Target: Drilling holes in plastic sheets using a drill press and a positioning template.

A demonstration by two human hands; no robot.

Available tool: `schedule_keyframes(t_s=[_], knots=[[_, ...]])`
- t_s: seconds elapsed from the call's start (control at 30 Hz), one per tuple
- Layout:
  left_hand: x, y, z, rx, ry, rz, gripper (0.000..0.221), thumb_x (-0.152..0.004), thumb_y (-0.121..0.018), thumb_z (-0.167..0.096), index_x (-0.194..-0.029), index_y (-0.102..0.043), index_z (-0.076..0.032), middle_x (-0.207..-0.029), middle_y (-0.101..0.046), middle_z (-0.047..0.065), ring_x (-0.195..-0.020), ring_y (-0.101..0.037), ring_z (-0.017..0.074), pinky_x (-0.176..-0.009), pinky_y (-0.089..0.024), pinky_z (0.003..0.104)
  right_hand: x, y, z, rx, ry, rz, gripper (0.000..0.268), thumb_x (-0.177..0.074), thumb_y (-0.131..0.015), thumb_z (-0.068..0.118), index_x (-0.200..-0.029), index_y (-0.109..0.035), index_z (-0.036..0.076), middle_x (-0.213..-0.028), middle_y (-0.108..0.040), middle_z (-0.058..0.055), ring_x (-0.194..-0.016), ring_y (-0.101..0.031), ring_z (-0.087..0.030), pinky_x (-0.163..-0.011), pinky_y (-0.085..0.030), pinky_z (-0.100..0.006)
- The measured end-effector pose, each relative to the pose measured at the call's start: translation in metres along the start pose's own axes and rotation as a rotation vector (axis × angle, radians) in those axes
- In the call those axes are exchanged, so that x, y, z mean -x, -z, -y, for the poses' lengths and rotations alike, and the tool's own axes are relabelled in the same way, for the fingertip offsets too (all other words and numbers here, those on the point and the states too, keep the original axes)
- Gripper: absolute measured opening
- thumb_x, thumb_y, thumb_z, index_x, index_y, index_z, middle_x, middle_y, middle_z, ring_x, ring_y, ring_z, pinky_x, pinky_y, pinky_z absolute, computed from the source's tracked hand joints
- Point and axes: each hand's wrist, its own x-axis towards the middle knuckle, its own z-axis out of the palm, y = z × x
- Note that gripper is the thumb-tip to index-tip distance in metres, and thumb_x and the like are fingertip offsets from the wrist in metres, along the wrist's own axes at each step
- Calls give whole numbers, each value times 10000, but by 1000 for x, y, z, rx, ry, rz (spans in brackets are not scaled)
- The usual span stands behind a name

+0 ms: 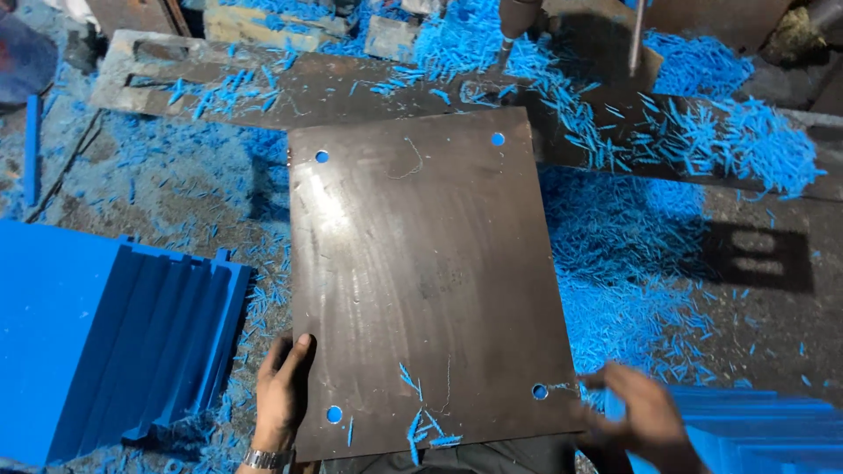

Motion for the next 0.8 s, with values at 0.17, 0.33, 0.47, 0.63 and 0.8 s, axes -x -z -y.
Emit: schedule_keyframes(t_s=[0.17, 0.33, 0.47, 0.63, 0.8], knots=[[-36, -28, -39, -400, -26, -38, 779, -898, -611, -520, -1452, -529, 21, -1484, -541, 268, -1393, -503, 401, -1145, -402, 509, -122, 31, 55, -93, 162, -453, 381, -869, -775, 424, -1099, -747, 122, -1037, -719, -40, -964, -714, -236, -839, -566, -375], [-126, -61, -74, -170, -228, -30, 693, -886, -789, -457, -1309, -641, 71, -1284, -641, 333, -1284, -592, 416, -1066, -468, 498, -252, 58, 95, -126, 377, -687, 389, -1008, -741, 354, -1261, -678, 65, -1158, -605, -162, -1107, -647, -434, -938, -516, -520], [-196, -59, -69, -119, -171, 50, 997, -811, -934, -409, -1437, -443, 192, -1317, -585, 379, -1280, -583, 418, -1060, -452, 522, -288, 70, 124, -175, -82, -570, 643, -912, -787, 516, -1311, -682, 22, -1174, -665, -280, -1139, -648, -478, -948, -526, -561], [-190, -68, -74, -136, -91, 93, 1092, -783, -950, -437, -1486, -381, 175, -1376, -548, 383, -1341, -534, 432, -1097, -421, 544, -284, 64, 119, -391, -353, -477, 877, -753, -864, 707, -1243, -705, -2, -1128, -722, -252, -1135, -669, -446, -916, -535, -570], [-174, -68, -76, -200, -168, 55, 956, -845, -899, -485, -1422, -487, 157, -1292, -611, 370, -1285, -573, 452, -1040, -482, 549, -290, 49, 93, -406, -391, -438, 763, -810, -798, 761, -1046, -776, 36, -919, -753, -200, -977, -727, -401, -753, -586, -483]])
